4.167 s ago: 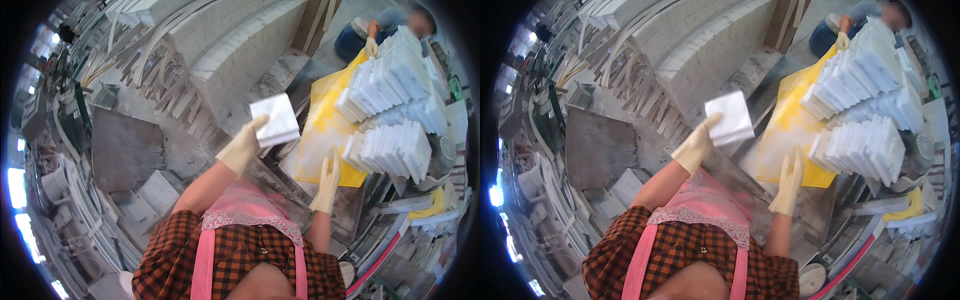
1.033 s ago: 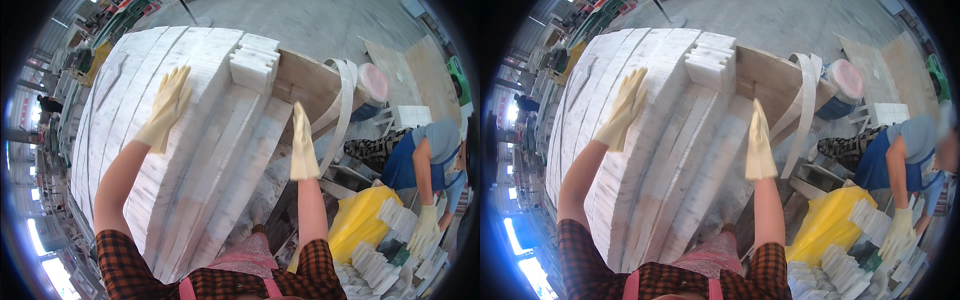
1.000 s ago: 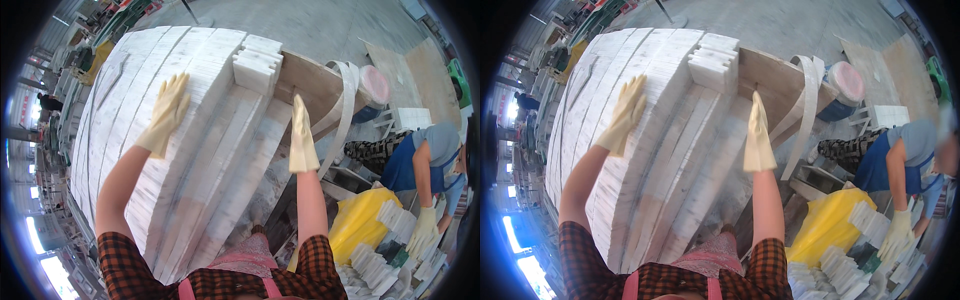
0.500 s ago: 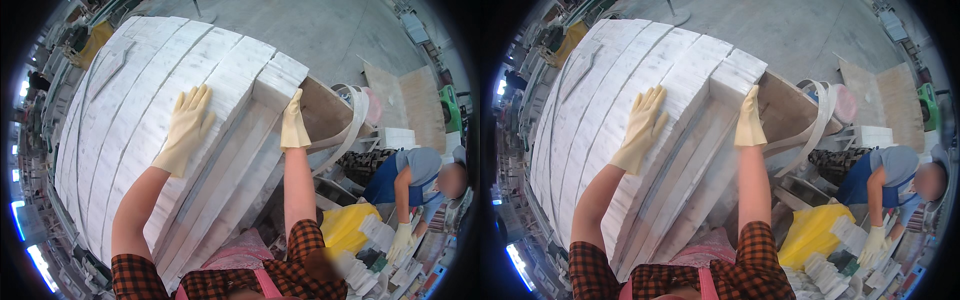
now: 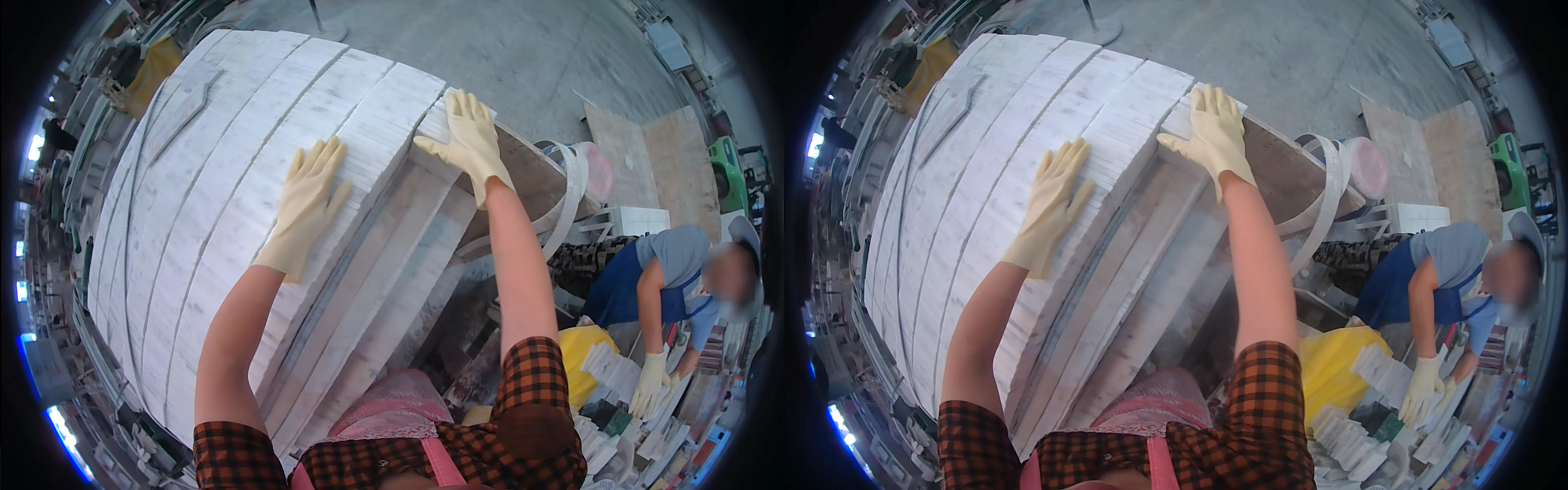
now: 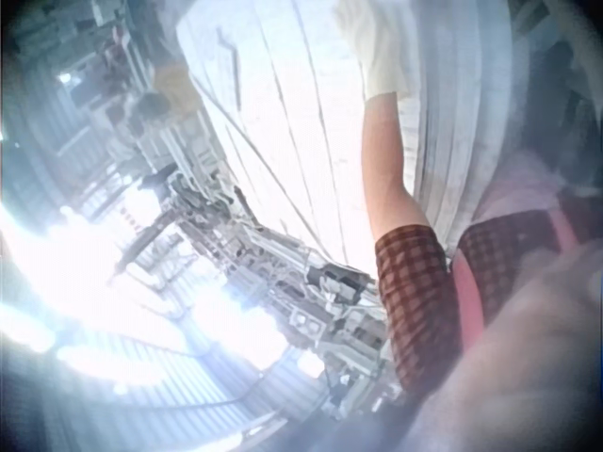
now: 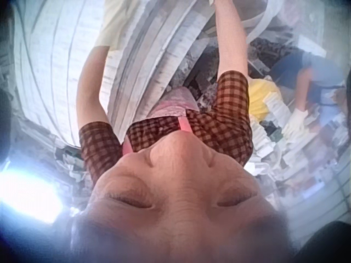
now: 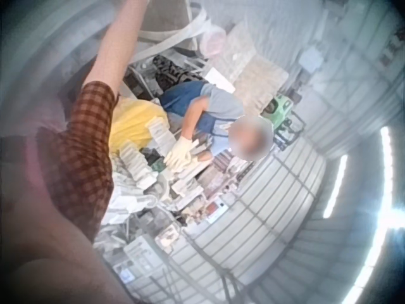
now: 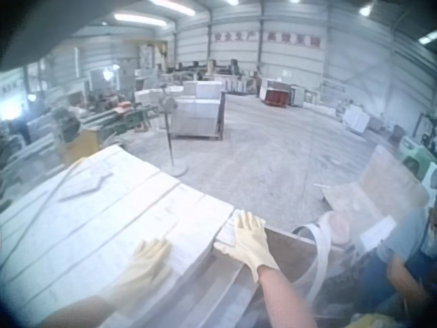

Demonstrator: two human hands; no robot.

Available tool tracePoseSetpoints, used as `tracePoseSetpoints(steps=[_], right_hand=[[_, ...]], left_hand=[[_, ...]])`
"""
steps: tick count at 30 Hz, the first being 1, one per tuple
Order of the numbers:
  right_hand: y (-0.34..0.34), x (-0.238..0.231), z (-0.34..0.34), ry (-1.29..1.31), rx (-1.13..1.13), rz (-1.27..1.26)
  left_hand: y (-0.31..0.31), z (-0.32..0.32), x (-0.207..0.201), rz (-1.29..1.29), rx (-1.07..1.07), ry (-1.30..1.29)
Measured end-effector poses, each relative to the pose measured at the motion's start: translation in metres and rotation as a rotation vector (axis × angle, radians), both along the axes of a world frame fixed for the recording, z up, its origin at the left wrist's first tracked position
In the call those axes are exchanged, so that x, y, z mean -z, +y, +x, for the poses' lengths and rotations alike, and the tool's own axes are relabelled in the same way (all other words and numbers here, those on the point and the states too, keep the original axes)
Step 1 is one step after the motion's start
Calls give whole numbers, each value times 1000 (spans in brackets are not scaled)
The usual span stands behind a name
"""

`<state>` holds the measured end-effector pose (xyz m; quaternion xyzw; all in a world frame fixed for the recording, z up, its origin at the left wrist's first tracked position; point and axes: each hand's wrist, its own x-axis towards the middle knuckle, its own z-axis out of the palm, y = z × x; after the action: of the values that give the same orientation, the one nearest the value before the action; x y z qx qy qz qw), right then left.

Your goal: The person repeatedly picks up white rectangular boards from a conveyor belt and stacks them into a large bundle. The person wears gloves and an apron while performing the task in a factory setting.

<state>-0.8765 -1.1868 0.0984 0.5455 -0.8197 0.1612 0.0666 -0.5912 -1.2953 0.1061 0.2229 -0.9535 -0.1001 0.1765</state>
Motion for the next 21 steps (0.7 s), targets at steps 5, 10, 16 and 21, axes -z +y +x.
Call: tracePoseSetpoints(steps=[5,10,16,21], right_hand=[[-3,-2,8,39,51,37],[-4,-3,7,64,12,172],[-2,21,-19,-113,-71,76],[26,58,-97,-1336,-9,-919]], left_hand=[[0,2,-1,18,7,2],[1,2,-1,52,1,-3],[0,0,-1,58,-7,-14],[1,0,-1,21,-15,-14]])
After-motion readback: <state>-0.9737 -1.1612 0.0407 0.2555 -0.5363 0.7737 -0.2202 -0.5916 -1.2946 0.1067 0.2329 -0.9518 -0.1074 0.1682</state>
